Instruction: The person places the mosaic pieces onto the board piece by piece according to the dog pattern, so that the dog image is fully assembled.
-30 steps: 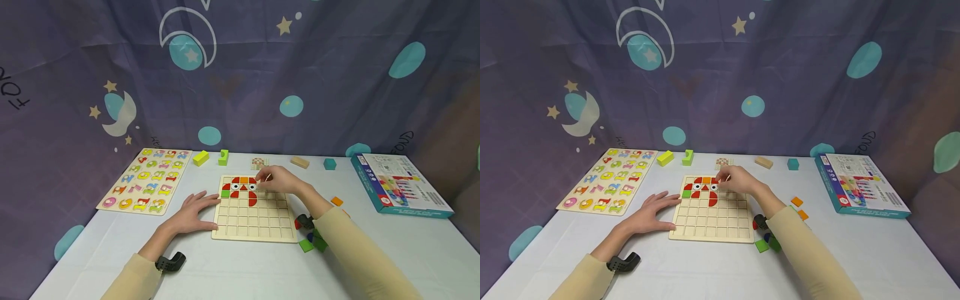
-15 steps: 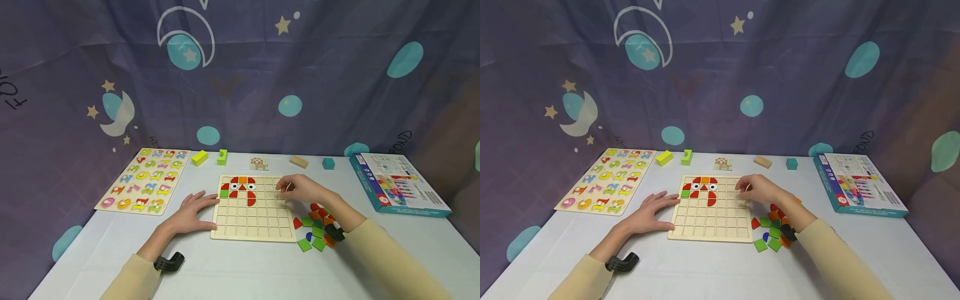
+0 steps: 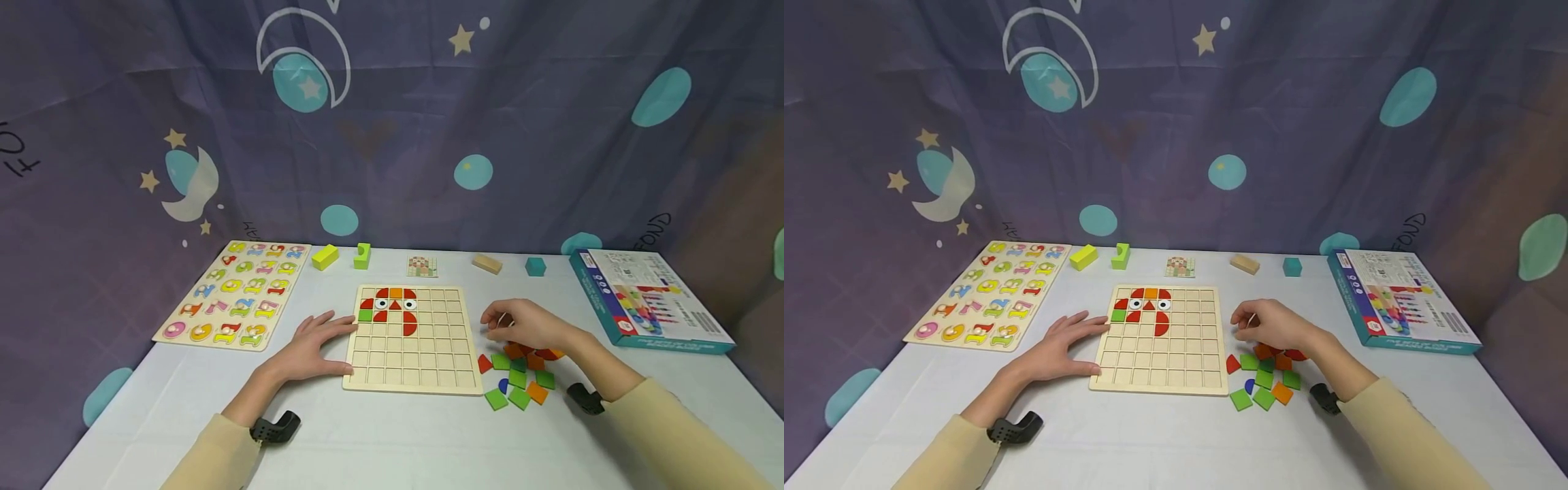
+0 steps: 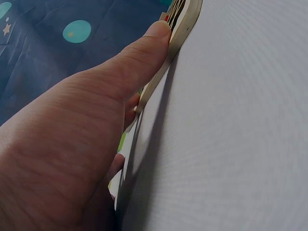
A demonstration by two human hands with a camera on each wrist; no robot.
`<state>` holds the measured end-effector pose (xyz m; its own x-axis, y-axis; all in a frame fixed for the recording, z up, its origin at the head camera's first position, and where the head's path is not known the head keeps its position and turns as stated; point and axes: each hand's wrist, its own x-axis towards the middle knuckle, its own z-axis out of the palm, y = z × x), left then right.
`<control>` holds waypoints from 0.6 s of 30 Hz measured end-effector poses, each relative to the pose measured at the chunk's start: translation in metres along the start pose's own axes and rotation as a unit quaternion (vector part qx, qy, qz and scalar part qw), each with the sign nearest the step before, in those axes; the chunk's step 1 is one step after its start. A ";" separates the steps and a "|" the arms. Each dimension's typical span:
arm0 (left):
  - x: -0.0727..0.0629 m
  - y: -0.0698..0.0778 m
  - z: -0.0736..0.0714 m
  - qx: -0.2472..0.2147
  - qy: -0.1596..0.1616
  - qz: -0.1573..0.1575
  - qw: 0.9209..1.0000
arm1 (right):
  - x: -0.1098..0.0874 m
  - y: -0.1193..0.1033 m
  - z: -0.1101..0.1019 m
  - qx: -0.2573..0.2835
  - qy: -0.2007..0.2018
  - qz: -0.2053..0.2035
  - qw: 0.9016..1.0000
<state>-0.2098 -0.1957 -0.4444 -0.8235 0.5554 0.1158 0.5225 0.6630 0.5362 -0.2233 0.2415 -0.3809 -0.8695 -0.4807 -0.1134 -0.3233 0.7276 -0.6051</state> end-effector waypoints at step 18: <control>0.000 0.000 -0.001 0.003 0.001 0.006 1.000 | -0.016 0.036 -0.011 -0.022 -0.012 0.050 0.998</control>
<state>-0.2100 -0.1959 -0.4438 -0.8175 0.5625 0.1237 0.5338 0.6593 0.5295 -0.2249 0.2804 -0.3922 -0.8887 -0.4169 -0.1910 -0.2526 0.7927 -0.5549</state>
